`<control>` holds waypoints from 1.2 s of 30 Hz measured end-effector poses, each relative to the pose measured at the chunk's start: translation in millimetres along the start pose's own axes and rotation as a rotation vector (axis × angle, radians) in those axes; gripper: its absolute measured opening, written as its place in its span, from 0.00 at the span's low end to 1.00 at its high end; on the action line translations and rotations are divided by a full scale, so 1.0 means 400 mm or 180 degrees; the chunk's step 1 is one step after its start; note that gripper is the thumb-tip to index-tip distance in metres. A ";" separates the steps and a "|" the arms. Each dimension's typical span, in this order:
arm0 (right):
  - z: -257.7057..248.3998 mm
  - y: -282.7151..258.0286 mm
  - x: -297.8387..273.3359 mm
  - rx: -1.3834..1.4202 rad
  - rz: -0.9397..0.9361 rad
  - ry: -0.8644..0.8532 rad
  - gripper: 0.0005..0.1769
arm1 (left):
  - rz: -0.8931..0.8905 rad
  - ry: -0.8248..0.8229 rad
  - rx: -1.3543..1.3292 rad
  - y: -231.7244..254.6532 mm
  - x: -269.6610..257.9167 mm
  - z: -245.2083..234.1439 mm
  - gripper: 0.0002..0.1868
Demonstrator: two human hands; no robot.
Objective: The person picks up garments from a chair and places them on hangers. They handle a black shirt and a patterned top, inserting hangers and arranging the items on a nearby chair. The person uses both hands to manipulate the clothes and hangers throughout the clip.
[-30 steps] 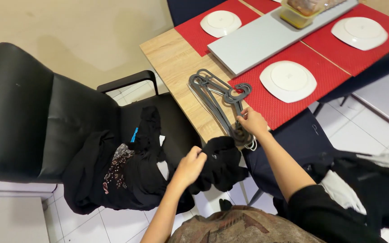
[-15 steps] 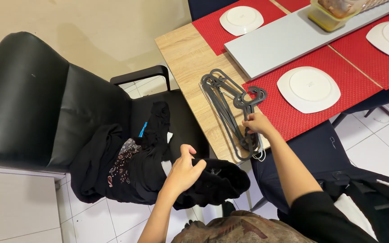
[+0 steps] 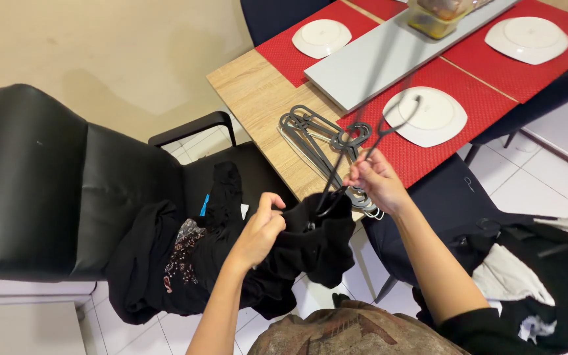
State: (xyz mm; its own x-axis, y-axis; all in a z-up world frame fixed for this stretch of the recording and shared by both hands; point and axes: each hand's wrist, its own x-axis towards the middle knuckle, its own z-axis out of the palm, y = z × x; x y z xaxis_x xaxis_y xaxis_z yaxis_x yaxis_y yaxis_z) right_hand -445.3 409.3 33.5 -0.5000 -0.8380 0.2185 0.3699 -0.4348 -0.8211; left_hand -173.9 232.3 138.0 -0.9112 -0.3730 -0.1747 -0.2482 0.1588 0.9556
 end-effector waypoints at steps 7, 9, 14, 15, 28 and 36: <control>0.093 0.062 -0.029 -0.0853 0.0542 -0.0681 0.03 | 0.0495 -0.0064 -0.0683 -0.013 -0.039 -0.105 0.19; 0.105 0.053 -0.055 -0.1151 0.0729 -0.0860 0.03 | 0.0558 0.0310 -0.0533 -0.035 -0.051 -0.152 0.20; 0.119 -0.029 -0.118 -0.2096 0.0926 -0.0863 0.04 | 0.0241 0.0549 -0.0389 -0.116 -0.114 -0.231 0.20; 0.128 -0.045 -0.129 -0.2442 0.0834 -0.0990 0.06 | 0.0091 0.0515 -0.0353 -0.127 -0.125 -0.237 0.20; 0.361 0.022 -0.188 -0.2364 0.0035 -0.0887 0.14 | 0.0916 -0.0391 -0.0571 0.015 -0.185 -0.201 0.30; 0.352 0.087 -0.173 -0.1302 0.0446 0.0268 0.16 | 0.1032 0.0550 -0.0915 -0.068 -0.178 -0.263 0.25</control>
State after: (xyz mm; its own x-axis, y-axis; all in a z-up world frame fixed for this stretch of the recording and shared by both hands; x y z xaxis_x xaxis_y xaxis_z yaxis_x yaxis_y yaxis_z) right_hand -287.5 405.9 64.0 -0.5355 -0.8424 0.0602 0.1066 -0.1382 -0.9847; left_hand -67.6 158.5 149.5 -0.8526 -0.4966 0.1627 0.1638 0.0417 0.9856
